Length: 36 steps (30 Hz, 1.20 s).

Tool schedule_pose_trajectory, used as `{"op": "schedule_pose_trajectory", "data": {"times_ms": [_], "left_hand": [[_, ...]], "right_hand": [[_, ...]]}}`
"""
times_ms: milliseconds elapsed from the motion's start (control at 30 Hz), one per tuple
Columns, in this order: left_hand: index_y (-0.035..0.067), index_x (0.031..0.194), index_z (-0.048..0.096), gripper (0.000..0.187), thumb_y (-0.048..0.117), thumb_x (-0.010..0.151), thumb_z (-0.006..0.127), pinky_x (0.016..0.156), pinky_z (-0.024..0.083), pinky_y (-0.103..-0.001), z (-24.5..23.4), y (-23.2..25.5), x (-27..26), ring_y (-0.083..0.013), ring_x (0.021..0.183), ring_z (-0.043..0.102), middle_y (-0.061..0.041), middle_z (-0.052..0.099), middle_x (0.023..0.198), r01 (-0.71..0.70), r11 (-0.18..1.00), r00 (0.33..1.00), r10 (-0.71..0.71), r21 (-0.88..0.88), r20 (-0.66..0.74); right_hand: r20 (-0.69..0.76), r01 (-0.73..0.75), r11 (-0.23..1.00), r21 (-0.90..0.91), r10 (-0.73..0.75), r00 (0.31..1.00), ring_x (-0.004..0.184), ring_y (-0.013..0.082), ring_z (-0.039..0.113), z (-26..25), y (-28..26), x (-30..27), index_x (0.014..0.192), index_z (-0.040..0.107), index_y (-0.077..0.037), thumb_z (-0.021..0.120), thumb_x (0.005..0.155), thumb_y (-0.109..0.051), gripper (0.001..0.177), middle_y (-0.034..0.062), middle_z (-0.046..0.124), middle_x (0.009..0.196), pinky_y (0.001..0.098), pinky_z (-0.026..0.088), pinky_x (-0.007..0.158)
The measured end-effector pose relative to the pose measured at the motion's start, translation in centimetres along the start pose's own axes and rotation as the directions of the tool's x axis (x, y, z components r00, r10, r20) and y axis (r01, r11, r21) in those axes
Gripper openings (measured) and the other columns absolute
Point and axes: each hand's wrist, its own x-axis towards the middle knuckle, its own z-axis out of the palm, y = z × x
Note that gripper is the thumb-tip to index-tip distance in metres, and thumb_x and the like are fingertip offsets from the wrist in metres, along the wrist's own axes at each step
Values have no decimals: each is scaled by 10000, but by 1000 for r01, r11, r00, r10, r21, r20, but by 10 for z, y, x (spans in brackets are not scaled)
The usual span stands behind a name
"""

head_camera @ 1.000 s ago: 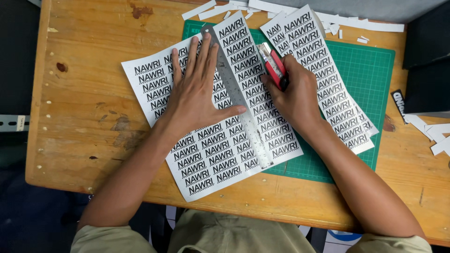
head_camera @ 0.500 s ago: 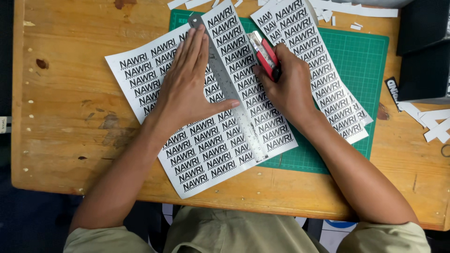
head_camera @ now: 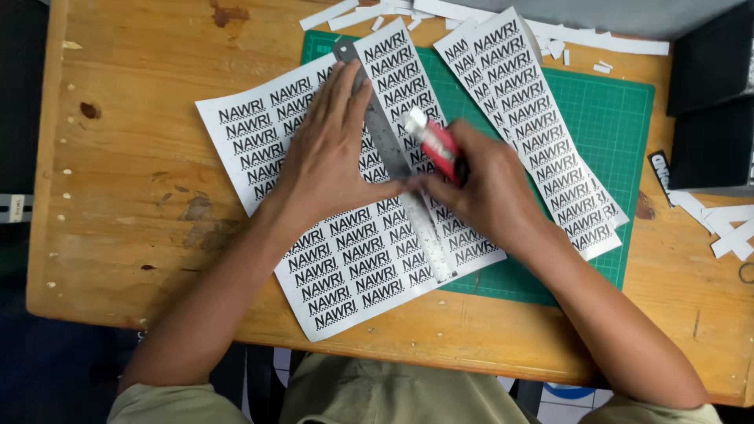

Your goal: The person uses a metal ruler and a red utility knife to cut a sheet of white paper printed with repeating black text into narrow strips. They align the ruler on the paper, slice along the edge, and separate the cut sections on a green cutting mat.

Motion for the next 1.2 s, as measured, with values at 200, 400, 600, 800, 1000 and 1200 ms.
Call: {"op": "schedule_pose_trajectory", "data": {"times_ms": [200, 400, 600, 800, 1000, 1200], "left_hand": [[-146, 1664, 414, 1436, 920, 838, 906, 1422, 276, -562, 12, -10, 4, -499, 1678, 327, -361, 345, 1768, -124, 992, 979, 126, 22, -158], [-102, 1700, 404, 1342, 904, 909, 807, 1440, 177, -556, 21, -20, 12, -470, 1692, 337, -329, 368, 1797, -116, 990, 986, 124, 78, -110], [-123, 1607, 517, 1416, 1011, 816, 823, 1427, 166, -583, 17, -19, 21, -504, 1643, 402, -378, 438, 1723, -108, 986, 981, 126, 128, -144], [-82, 1488, 579, 1287, 933, 771, 915, 1419, 224, -591, 12, -21, 17, -529, 1663, 359, -405, 420, 1723, -132, 990, 966, 139, 49, -218], [-115, 1483, 590, 1311, 916, 752, 942, 1423, 249, -598, 15, -22, 17, -578, 1647, 360, -450, 387, 1701, -153, 988, 956, 155, 26, -249], [-127, 1489, 574, 1272, 848, 771, 966, 1412, 272, -616, 11, -20, 16, -580, 1647, 350, -414, 430, 1673, -154, 988, 962, 146, -20, -231]], "right_hand": [[101, -31, 993, -118, 43, 994, 810, 439, 682, 29, 9, -12, 1074, 555, -99, 964, 941, -458, 560, 138, 716, 975, 520, 460, 676], [138, -282, 960, 3, 279, 950, 732, 181, 472, 22, 6, 0, 1054, 526, -163, 968, 921, -485, 562, 12, 614, 804, 396, 400, 655], [150, -215, 967, 136, 194, 969, 661, 203, 622, 3, -13, 63, 1541, 499, -135, 633, 1095, -193, 469, 92, 795, 1040, 403, 517, 628], [-85, 257, 908, -332, -300, 950, 623, 479, 655, 31, 10, 121, 1411, 672, 18, 644, 1009, -27, 405, 233, 754, 845, 545, 467, 541], [-85, 200, 883, -425, -259, 962, 620, 521, 660, 33, 5, 125, 1524, 683, -46, 672, 931, -55, 593, 220, 766, 812, 581, 476, 518], [-87, 248, 866, -434, -314, 945, 604, 484, 683, 38, -2, 123, 1515, 696, -7, 698, 1034, -77, 486, 232, 782, 843, 562, 477, 470]]}}
